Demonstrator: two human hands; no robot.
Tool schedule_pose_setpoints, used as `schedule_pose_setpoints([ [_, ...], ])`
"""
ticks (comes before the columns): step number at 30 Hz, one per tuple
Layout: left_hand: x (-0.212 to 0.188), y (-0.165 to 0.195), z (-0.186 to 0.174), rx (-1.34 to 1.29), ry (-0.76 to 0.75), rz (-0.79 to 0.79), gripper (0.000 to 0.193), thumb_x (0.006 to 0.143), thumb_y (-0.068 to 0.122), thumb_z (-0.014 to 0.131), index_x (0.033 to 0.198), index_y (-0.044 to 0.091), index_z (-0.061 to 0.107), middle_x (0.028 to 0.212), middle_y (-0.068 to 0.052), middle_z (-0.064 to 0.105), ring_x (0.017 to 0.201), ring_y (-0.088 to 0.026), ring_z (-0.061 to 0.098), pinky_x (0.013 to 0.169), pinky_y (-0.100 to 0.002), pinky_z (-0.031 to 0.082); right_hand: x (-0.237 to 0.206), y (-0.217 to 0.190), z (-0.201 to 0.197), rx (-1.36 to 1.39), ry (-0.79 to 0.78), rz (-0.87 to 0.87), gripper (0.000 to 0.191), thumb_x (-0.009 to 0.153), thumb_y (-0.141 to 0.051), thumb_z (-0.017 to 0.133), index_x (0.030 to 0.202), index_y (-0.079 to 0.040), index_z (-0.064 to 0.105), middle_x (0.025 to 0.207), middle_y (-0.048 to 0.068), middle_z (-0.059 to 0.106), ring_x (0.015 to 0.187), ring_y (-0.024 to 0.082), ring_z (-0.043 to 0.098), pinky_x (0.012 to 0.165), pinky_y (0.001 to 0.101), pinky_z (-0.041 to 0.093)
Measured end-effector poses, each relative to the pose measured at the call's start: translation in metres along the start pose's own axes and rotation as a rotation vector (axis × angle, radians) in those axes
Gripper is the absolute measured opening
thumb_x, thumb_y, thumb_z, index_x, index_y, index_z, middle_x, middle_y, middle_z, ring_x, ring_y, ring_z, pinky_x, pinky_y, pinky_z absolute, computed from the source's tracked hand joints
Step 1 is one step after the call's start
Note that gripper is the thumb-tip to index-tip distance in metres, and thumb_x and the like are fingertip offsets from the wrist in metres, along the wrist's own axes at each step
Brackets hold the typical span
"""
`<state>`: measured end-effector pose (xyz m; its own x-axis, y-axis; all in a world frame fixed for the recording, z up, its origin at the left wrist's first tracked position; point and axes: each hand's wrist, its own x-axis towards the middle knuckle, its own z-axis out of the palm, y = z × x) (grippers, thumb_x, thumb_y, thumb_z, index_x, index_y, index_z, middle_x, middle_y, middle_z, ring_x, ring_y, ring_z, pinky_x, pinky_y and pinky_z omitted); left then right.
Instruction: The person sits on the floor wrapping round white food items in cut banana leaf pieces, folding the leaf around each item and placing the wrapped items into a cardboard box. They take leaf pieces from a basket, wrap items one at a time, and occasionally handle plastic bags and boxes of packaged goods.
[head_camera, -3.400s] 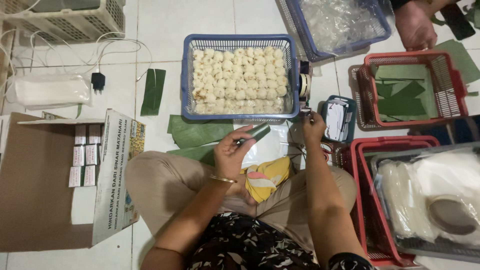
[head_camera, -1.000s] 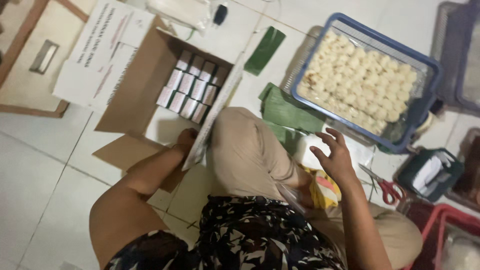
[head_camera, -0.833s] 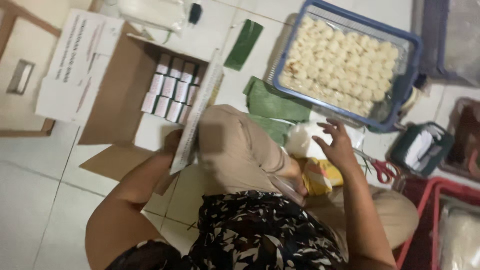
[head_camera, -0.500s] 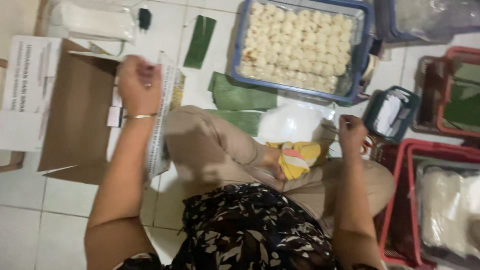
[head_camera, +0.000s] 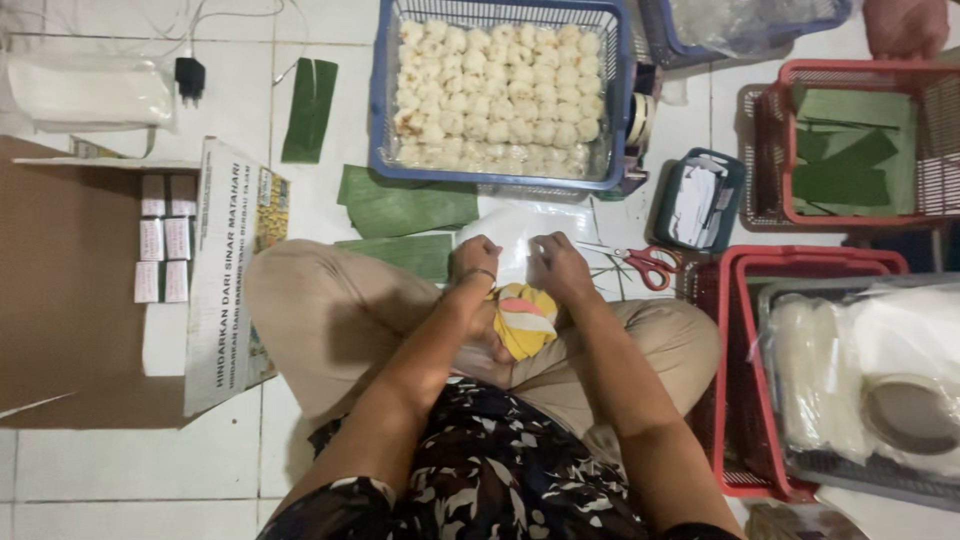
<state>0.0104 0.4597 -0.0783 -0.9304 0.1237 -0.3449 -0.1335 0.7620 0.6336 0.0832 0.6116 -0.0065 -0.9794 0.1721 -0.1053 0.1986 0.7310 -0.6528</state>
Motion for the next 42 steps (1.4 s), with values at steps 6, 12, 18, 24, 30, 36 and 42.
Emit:
schedule_pose_setpoints([
  [6, 0.008, 0.009, -0.006, -0.909, -0.175, -0.035, 0.006, 0.089, 0.003, 0.067, 0.088, 0.004, 0.073, 0.085, -0.01, 0.075, 0.081, -0.024, 0.076, 0.067, -0.036, 0.064, 0.027, 0.004, 0.003, 0.525, 0.102, 0.099, 0.062, 0.092, -0.029, 0.076, 0.141, 0.001, 0.051, 0.115, 0.016, 0.069, 0.095, 0.025, 0.067, 0.08, 0.0377, 0.055],
  [12, 0.003, 0.008, -0.012, -1.132, -0.58, 0.088, 0.016, 0.089, 0.003, 0.07, 0.098, -0.003, 0.057, 0.096, -0.014, 0.074, 0.085, -0.022, 0.079, 0.071, -0.034, 0.068, 0.03, -0.003, -0.002, 0.997, -0.077, 0.518, 0.052, 0.089, -0.015, 0.071, 0.136, -0.003, 0.054, 0.101, 0.01, 0.075, 0.081, 0.017, 0.066, 0.071, 0.0292, 0.054],
  [18, -0.017, 0.027, -0.031, -0.214, 0.249, 0.28, 0.044, 0.08, 0.03, 0.089, 0.104, 0.001, 0.066, 0.109, -0.022, 0.065, 0.097, -0.037, 0.065, 0.082, -0.047, 0.056, 0.031, 0.01, -0.021, 1.357, 0.317, 0.694, 0.022, 0.098, -0.011, 0.059, 0.115, 0.002, 0.067, 0.082, 0.006, 0.065, 0.065, 0.016, 0.054, 0.056, 0.03, 0.044],
  [24, -0.016, 0.012, -0.046, 0.322, 0.41, -0.039, 0.07, 0.057, 0.046, 0.092, 0.108, 0.004, 0.066, 0.114, -0.019, 0.064, 0.111, -0.041, 0.059, 0.09, -0.05, 0.051, 0.051, -0.013, 0.003, 1.938, 0.281, 0.574, 0.028, 0.106, -0.014, 0.043, 0.1, 0.007, 0.062, 0.077, 0.013, 0.062, 0.065, 0.024, 0.058, 0.059, 0.0355, 0.051],
  [30, 0.003, -0.024, -0.059, 0.149, 0.15, 0.081, 0.03, 0.085, 0.035, 0.08, 0.107, 0.016, 0.071, 0.113, -0.013, 0.069, 0.11, -0.036, 0.066, 0.092, -0.049, 0.055, 0.07, -0.042, 0.015, 1.903, -0.035, 0.627, 0.039, 0.104, -0.026, 0.048, 0.101, 0.01, 0.061, 0.084, 0.019, 0.065, 0.067, 0.029, 0.064, 0.059, 0.0428, 0.056],
  [36, 0.002, -0.03, -0.081, 0.095, 0.156, 0.074, 0.029, 0.086, 0.031, 0.076, 0.109, 0.013, 0.07, 0.111, -0.014, 0.071, 0.105, -0.038, 0.066, 0.087, -0.051, 0.055, 0.066, -0.024, -0.003, 1.197, -0.14, 0.922, 0.03, 0.102, -0.025, 0.053, 0.103, 0.005, 0.058, 0.087, 0.021, 0.069, 0.075, 0.032, 0.073, 0.066, 0.0478, 0.064],
  [42, 0.006, -0.04, -0.107, 0.101, 0.145, 0.092, 0.029, 0.088, 0.026, 0.071, 0.111, 0.01, 0.069, 0.108, -0.016, 0.072, 0.1, -0.039, 0.067, 0.082, -0.054, 0.054, 0.041, 0.0, -0.002, 1.067, -0.35, 0.788, 0.033, 0.102, -0.027, 0.056, 0.103, 0.004, 0.065, 0.088, 0.017, 0.074, 0.069, 0.024, 0.069, 0.054, 0.0341, 0.055],
])
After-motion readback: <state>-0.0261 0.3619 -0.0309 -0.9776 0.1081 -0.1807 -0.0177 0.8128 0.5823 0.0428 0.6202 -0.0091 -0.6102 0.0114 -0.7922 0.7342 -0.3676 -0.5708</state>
